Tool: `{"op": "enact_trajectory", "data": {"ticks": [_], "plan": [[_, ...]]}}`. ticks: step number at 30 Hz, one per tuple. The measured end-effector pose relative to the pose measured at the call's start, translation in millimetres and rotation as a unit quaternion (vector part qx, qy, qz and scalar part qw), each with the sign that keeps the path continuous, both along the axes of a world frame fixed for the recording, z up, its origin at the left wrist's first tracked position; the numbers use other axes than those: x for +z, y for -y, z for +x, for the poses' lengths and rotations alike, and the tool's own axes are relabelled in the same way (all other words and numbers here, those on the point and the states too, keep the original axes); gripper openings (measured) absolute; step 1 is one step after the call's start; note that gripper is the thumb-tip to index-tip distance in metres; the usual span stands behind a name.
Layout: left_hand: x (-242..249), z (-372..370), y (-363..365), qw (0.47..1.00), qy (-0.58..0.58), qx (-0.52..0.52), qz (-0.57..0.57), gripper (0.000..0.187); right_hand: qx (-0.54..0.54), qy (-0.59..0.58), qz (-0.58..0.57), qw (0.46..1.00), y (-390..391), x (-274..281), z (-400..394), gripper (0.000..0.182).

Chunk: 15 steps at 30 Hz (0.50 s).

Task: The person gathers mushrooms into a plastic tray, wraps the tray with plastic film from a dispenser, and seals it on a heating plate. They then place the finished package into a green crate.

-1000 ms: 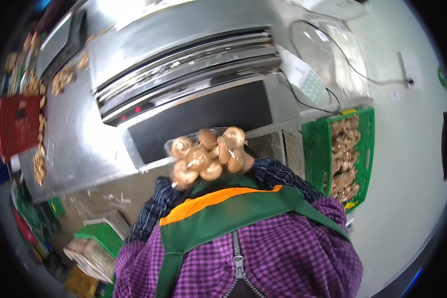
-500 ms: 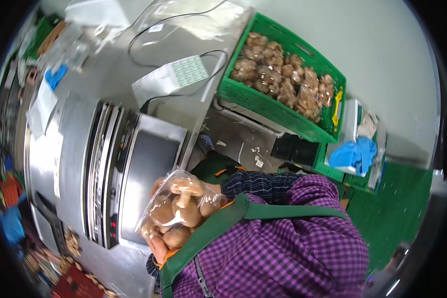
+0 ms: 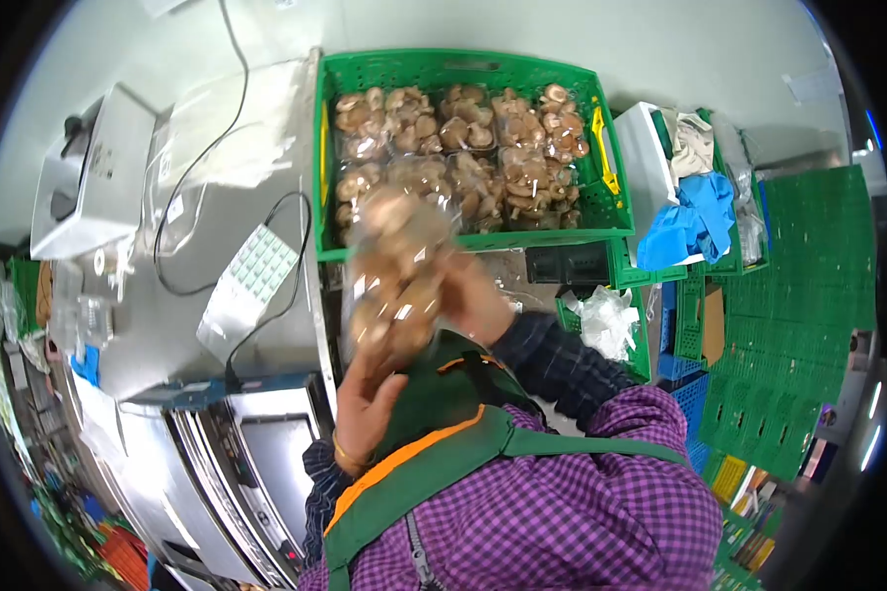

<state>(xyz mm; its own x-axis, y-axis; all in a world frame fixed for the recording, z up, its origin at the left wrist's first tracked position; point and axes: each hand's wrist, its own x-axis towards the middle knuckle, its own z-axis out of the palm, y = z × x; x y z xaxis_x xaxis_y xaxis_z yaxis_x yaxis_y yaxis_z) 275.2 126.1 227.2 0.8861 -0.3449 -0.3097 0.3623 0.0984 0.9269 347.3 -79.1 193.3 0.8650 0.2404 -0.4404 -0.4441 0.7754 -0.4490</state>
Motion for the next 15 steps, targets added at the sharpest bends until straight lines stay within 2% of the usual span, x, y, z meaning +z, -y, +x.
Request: {"op": "enact_trajectory", "data": {"ticks": [1,2,3,6,8,9,10,11,12,14,15], "plan": [[9,10,15,0.999,-0.025,-0.003,-0.021,0.063,0.032,0.159,-0.380,0.911,54,-37,16,0.033],[6,16,20,0.999,-0.034,-0.021,-0.020,0.060,-0.014,0.318,-0.714,0.624,85,11,34,0.033],[0,21,22,0.998,-0.042,-0.041,0.003,0.058,-0.090,0.167,-0.466,0.864,116,32,56,0.033],[-18,32,20,0.994,-0.053,-0.070,0.070,0.053,-0.095,0.150,-0.537,0.825,237,7,86,0.037],[-22,39,22,0.989,-0.054,-0.075,0.113,0.051,-0.059,0.119,-0.599,0.790,308,-40,94,0.044],[-22,42,23,0.988,-0.062,-0.074,0.121,0.048,-0.059,0.117,-0.596,0.792,338,-66,96,0.044],[-22,46,25,0.987,-0.068,-0.072,0.130,0.045,-0.018,0.080,-0.643,0.761,363,-94,97,0.045],[-21,50,27,0.986,-0.070,-0.073,0.135,0.045,0.024,0.042,-0.686,0.726,376,-117,96,0.046],[-20,53,29,0.985,-0.070,-0.078,0.137,0.046,0.024,0.041,-0.682,0.729,381,-135,95,0.046],[-19,58,33,0.984,-0.071,-0.082,0.143,0.046,0.054,0.000,-0.733,0.678,377,-151,94,0.049],[-20,60,34,0.983,-0.072,-0.088,0.147,0.047,0.038,-0.003,-0.733,0.679,378,-154,91,0.056]]}}
